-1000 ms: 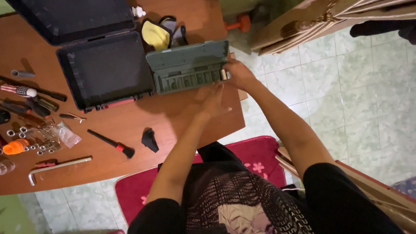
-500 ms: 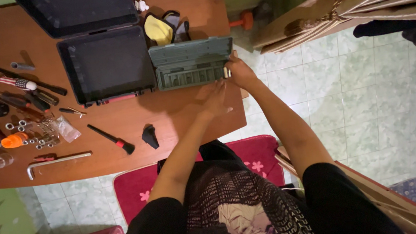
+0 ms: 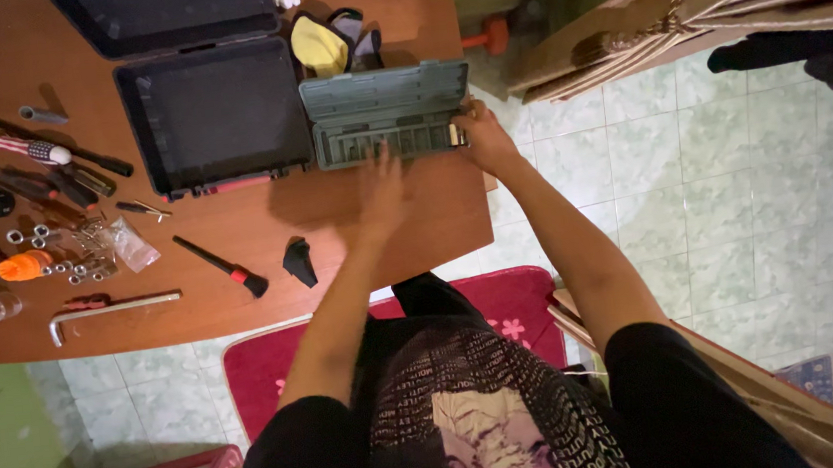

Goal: The person repeatedly wipes small cylindrical metal tool components with a black cloth on a wooden table, then places them into a green plastic organizer. The person handles the components one at a time, turning them over while wiping, and returns each cleaned piece to the organizer.

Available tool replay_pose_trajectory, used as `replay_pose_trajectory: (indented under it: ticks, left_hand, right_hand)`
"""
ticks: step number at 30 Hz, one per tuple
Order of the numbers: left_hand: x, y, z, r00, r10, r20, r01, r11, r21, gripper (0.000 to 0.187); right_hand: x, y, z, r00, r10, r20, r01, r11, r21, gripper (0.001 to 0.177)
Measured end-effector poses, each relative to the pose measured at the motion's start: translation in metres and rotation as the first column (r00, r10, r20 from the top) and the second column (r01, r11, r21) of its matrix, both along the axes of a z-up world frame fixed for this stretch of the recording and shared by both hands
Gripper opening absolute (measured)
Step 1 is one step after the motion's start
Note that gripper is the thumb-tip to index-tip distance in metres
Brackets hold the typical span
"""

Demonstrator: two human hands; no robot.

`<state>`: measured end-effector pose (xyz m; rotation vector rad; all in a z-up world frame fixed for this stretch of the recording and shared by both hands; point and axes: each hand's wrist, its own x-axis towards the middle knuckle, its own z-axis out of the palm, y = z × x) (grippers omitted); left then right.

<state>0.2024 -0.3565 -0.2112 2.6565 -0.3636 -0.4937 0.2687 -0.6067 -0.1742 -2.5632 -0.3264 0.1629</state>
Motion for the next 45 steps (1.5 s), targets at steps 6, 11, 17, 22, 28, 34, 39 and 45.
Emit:
replay_pose_trajectory:
  ticks: [6,11,17,22,28,34,39,45]
  left_hand:
    - [-0.012,0.038,0.005,0.999,0.021,0.031,-0.022,0.999,0.037,0.107]
    - [-0.026,0.038,-0.003,0.999,0.047,0.028,-0.045,0.998,-0.045,0.103]
    - [-0.036,0.046,0.000,0.999,0.040,-0.007,-0.040,0.998,-0.043,0.099]
    - [-0.036,0.051,0.005,0.998,0.047,0.030,-0.045,0.997,-0.060,0.100]
    - [-0.040,0.056,0.022,0.998,0.051,0.041,-0.047,0.995,-0.094,0.095]
    - [-0.075,0.052,0.050,0.967,0.185,0.174,-0.111,0.924,-0.365,0.088]
    - [-0.126,0.063,0.062,0.959,0.263,0.104,-0.185,0.861,-0.475,0.079]
    - [-0.190,0.091,0.063,0.918,0.387,0.081,-0.281,0.783,-0.556,0.070]
  right_hand:
    - [-0.005,-0.007,-0.008,0.993,-0.030,-0.114,0.047,0.987,0.152,0.053]
    - [-0.010,-0.009,-0.013,0.991,-0.032,-0.129,0.046,0.993,0.106,0.052]
    - [-0.020,-0.009,-0.019,0.995,-0.034,-0.099,0.043,0.995,0.089,0.048]
    - [-0.022,-0.005,-0.010,0.993,-0.040,-0.108,0.050,0.994,0.092,0.057]
    - [-0.033,0.007,0.015,0.986,-0.137,-0.094,0.143,0.988,0.063,0.066]
    - [-0.097,0.025,0.012,0.986,-0.133,0.103,0.094,0.943,0.319,0.067]
    - [-0.146,0.065,0.005,0.951,-0.252,-0.177,0.293,0.915,0.276,0.049]
    - [-0.179,0.121,0.044,0.964,-0.078,-0.253,0.190,0.868,0.459,0.055]
